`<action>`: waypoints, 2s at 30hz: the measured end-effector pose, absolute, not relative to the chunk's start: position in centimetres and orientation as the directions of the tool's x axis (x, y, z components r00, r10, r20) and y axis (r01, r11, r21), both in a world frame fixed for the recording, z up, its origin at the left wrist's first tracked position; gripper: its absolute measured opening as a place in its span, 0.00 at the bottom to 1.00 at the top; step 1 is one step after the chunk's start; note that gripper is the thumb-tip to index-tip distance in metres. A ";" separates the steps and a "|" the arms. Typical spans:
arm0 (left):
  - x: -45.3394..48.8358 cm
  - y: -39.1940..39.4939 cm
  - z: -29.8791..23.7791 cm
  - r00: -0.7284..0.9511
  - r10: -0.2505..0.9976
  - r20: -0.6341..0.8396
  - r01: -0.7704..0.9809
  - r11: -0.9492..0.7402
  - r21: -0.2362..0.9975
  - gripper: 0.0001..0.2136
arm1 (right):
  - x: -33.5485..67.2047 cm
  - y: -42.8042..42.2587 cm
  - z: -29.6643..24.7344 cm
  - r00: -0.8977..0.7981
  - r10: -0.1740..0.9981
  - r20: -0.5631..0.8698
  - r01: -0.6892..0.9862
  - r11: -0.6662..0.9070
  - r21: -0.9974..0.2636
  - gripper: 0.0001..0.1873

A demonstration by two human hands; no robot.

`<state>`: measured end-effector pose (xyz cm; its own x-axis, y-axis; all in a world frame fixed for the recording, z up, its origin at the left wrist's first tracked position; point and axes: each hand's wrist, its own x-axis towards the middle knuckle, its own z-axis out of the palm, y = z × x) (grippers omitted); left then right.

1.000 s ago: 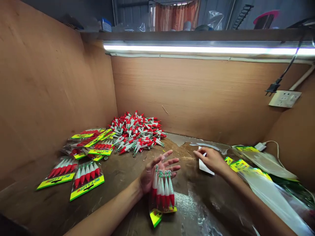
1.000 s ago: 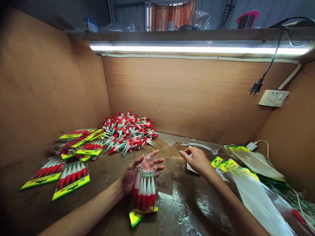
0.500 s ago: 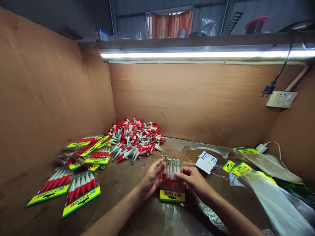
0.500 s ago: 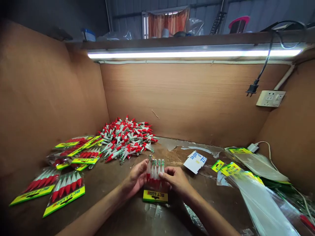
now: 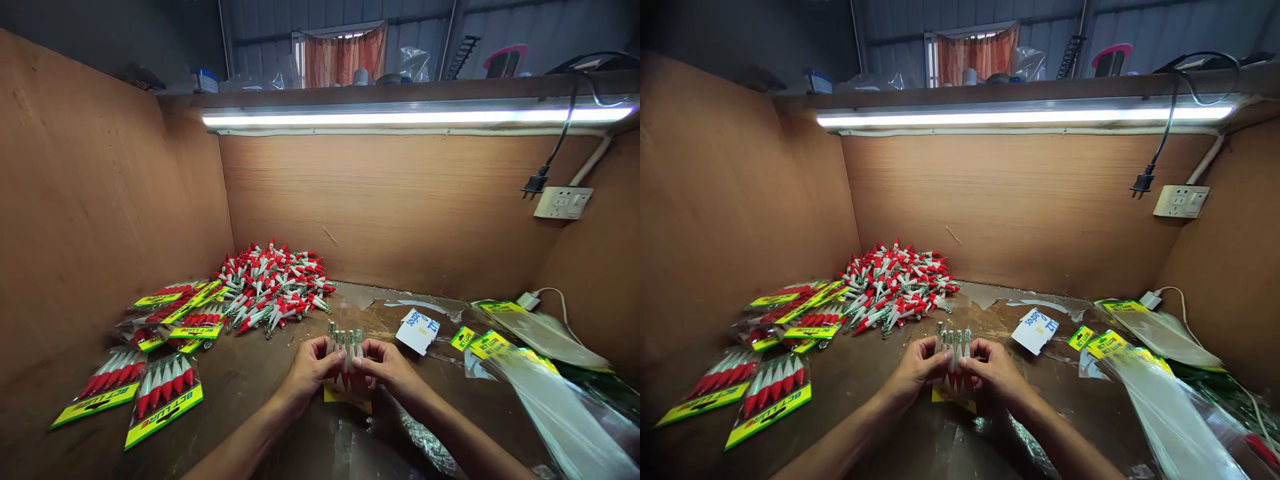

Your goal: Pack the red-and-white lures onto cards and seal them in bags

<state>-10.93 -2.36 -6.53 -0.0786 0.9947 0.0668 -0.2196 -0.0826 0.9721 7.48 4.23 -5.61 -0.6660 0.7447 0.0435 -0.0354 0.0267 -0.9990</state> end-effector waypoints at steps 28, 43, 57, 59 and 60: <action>-10.2 -2.8 -6.1 0.017 0.983 0.183 0.000 -0.183 0.983 0.17 | 9.6 2.6 -0.3 -0.499 0.603 0.622 0.233 0.785 -0.575 0.05; -9.9 -3.2 -6.1 0.067 0.989 0.135 -0.010 -0.134 0.991 0.19 | 10.5 2.8 0.8 -0.675 0.489 0.552 0.179 0.835 -0.521 0.05; -9.9 -3.2 -6.3 0.010 0.987 0.162 0.124 -0.162 0.979 0.13 | 11.1 3.7 0.6 -0.727 0.529 0.438 0.212 0.779 -0.590 0.04; -9.9 -3.3 -6.2 -0.003 0.985 0.171 0.137 -0.169 0.976 0.13 | 11.1 3.8 0.6 -0.727 0.539 0.425 0.214 0.767 -0.606 0.05; -9.9 -3.3 -6.2 -0.007 0.985 0.174 0.145 -0.171 0.975 0.13 | 11.0 3.8 0.5 -0.728 0.541 0.422 0.212 0.763 -0.611 0.05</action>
